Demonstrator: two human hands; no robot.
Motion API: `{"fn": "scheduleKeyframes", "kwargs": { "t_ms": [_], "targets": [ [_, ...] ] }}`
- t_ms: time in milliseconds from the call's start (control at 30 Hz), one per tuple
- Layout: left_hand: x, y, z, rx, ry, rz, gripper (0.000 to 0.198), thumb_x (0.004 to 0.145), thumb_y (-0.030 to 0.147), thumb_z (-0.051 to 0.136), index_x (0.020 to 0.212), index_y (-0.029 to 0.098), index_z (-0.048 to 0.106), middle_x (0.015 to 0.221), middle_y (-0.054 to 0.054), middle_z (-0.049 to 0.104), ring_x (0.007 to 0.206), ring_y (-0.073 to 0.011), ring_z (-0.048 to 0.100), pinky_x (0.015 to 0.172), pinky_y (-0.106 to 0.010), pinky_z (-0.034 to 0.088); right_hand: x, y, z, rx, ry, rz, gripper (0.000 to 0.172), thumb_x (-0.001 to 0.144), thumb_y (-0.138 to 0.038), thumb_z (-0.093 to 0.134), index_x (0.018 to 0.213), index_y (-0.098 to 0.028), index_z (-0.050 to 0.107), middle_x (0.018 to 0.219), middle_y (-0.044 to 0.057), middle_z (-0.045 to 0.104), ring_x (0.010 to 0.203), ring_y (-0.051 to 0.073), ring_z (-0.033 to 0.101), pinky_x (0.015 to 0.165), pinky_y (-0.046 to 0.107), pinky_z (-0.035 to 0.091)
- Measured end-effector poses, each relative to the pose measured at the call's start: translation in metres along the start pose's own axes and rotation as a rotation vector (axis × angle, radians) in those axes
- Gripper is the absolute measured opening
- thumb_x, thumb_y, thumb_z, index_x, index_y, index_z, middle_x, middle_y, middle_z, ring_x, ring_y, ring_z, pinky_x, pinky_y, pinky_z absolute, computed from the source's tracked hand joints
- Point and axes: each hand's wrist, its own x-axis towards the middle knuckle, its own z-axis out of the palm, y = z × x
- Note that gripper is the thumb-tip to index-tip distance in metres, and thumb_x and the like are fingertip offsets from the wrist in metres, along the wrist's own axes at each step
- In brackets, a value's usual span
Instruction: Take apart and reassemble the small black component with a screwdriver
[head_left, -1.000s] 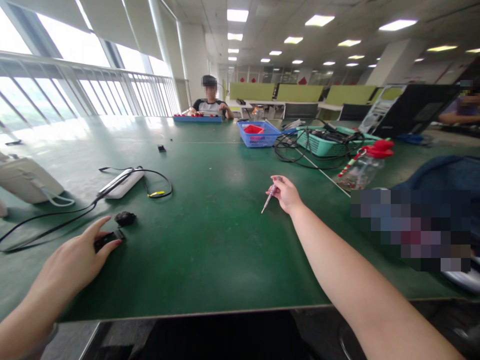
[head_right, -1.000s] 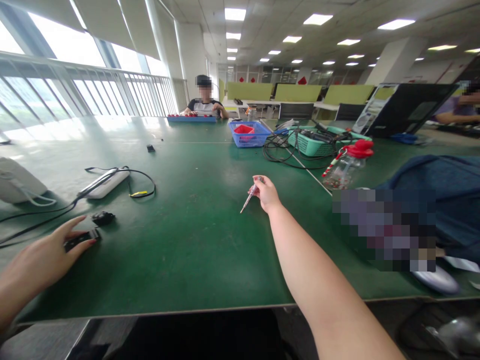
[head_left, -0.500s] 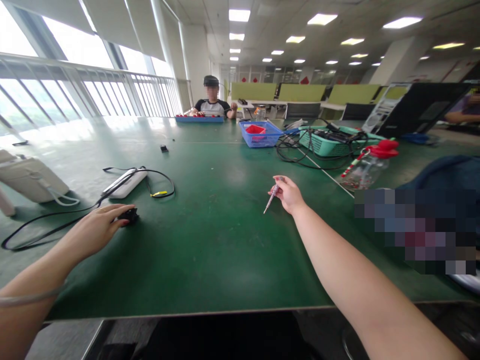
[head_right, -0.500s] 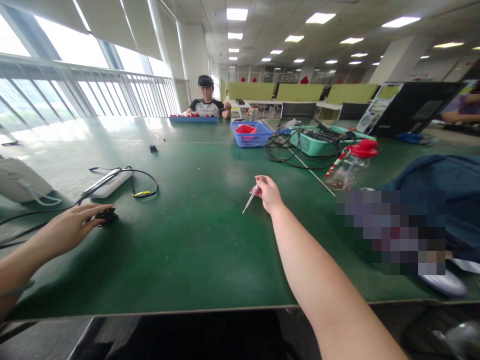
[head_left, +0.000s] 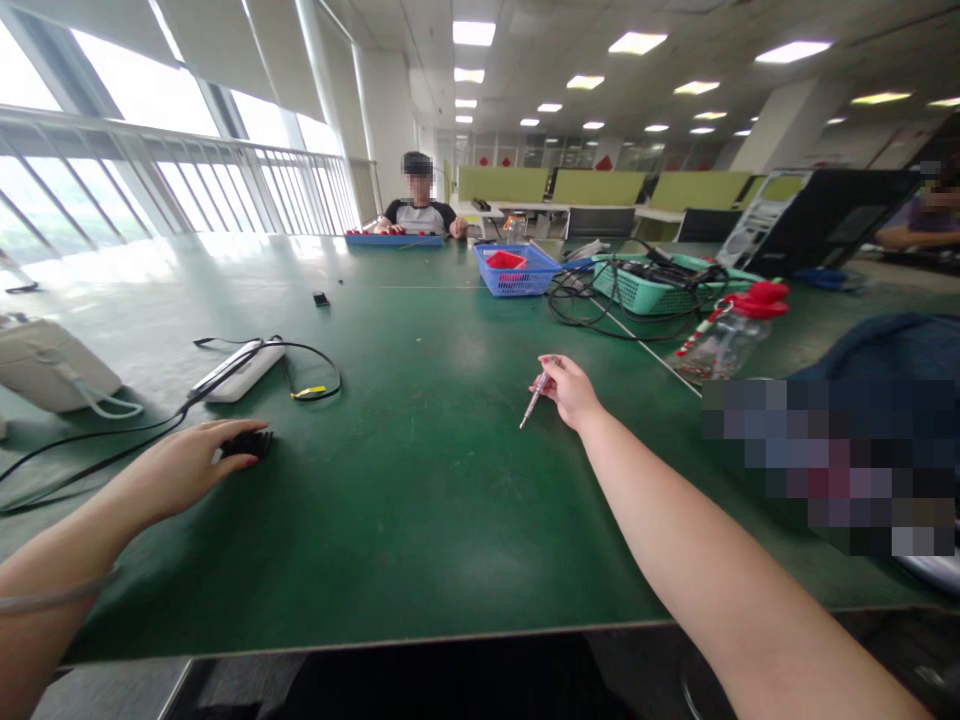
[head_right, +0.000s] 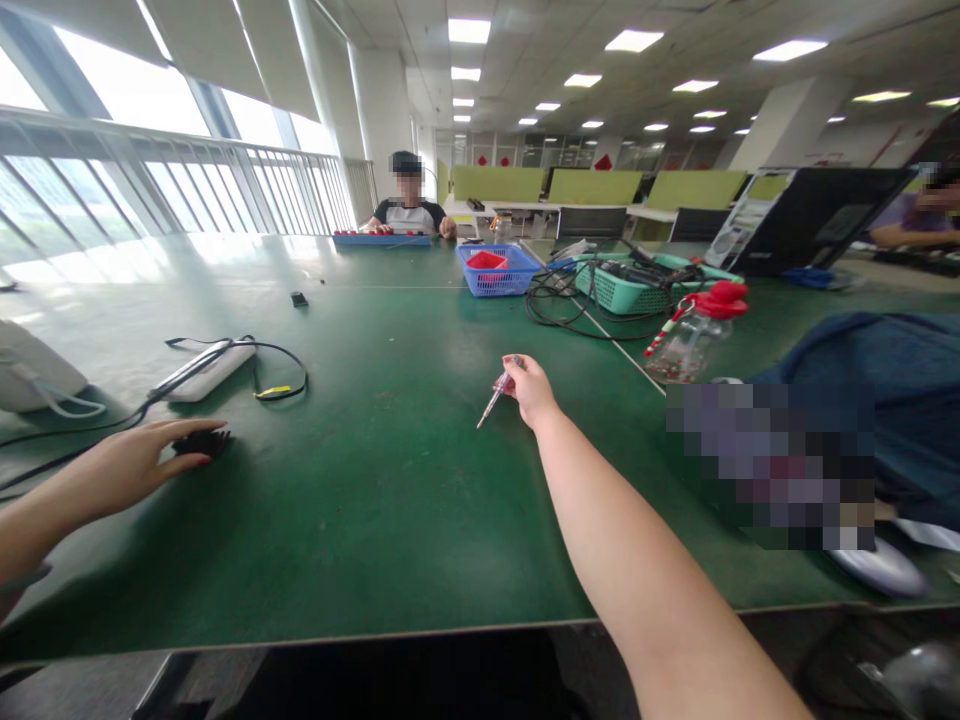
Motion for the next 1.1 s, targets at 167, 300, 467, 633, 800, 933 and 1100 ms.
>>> {"fn": "scheduleKeyframes", "kwargs": {
  "t_ms": [167,300,467,633,800,933,1100],
  "targets": [
    [0.0,0.018,-0.016,0.013,-0.033,-0.055,0.044,0.088,0.052,0.038,0.121,0.031,0.058,0.106,0.004,0.073,0.093,-0.0229,0.065,0.087,-0.036,0.048,0.006,-0.006,-0.002,0.008,-0.012,0.092,0.007,0.083,-0.02,0.061,0.078,-0.018,0.057,0.052,-0.003,0.055,0.05,0.011,0.055,0.054,0.027,0.054],
    [0.013,0.06,-0.031,-0.029,0.059,0.068,0.042,0.086,0.055,0.045,0.121,0.035,0.058,0.114,0.007,0.069,0.101,-0.0216,0.063,0.091,-0.036,0.047,0.008,-0.011,-0.009,0.058,-0.047,0.141,0.008,0.083,-0.022,0.062,0.077,-0.017,0.058,0.051,-0.002,0.054,0.044,0.008,0.048,0.045,0.02,0.047],
    [0.051,0.159,-0.039,-0.195,0.095,0.277,0.041,0.084,0.046,0.056,0.121,0.03,0.062,0.117,-0.002,0.068,0.104,-0.0244,0.062,0.094,-0.035,0.047,0.008,-0.009,-0.014,0.137,-0.066,0.105,0.009,0.081,-0.024,0.065,0.083,-0.016,0.061,0.051,-0.002,0.055,0.038,0.004,0.036,0.037,0.015,0.033],
    [0.099,0.236,-0.009,-0.305,0.086,0.479,0.033,0.082,0.033,0.063,0.114,0.027,0.066,0.111,-0.003,0.07,0.103,-0.0237,0.063,0.093,-0.033,0.048,0.007,-0.008,-0.017,0.202,-0.071,0.085,0.015,0.077,-0.027,0.068,0.081,-0.015,0.062,0.056,0.0,0.059,0.037,0.003,0.03,0.035,0.015,0.027],
    [0.122,0.259,0.016,-0.293,0.195,0.487,0.031,0.083,0.031,0.062,0.113,0.022,0.066,0.109,-0.006,0.07,0.102,-0.0257,0.061,0.093,-0.037,0.047,0.0,-0.008,-0.006,0.235,-0.103,0.09,0.021,0.067,-0.025,0.077,0.071,-0.016,0.059,0.057,-0.002,0.057,0.038,0.001,0.029,0.035,0.014,0.024],
    [0.126,0.251,0.024,-0.343,0.233,0.483,0.031,0.085,0.03,0.06,0.116,0.022,0.065,0.114,-0.006,0.069,0.106,-0.0243,0.059,0.097,-0.038,0.045,-0.01,-0.005,0.015,0.283,-0.169,0.12,0.037,0.073,-0.039,0.073,0.056,-0.015,0.051,0.052,-0.003,0.051,0.034,0.0,0.022,0.033,0.015,0.02],
    [0.133,0.238,0.036,-0.496,0.179,0.435,0.048,0.08,0.026,0.065,0.128,0.024,0.056,0.114,-0.005,0.068,0.106,-0.0225,0.06,0.097,-0.037,0.046,-0.019,-0.006,0.028,0.28,-0.279,0.154,0.042,0.081,-0.055,0.06,0.066,-0.016,0.06,0.063,0.001,0.059,0.036,0.004,0.035,0.036,0.02,0.026]
  ]
}}
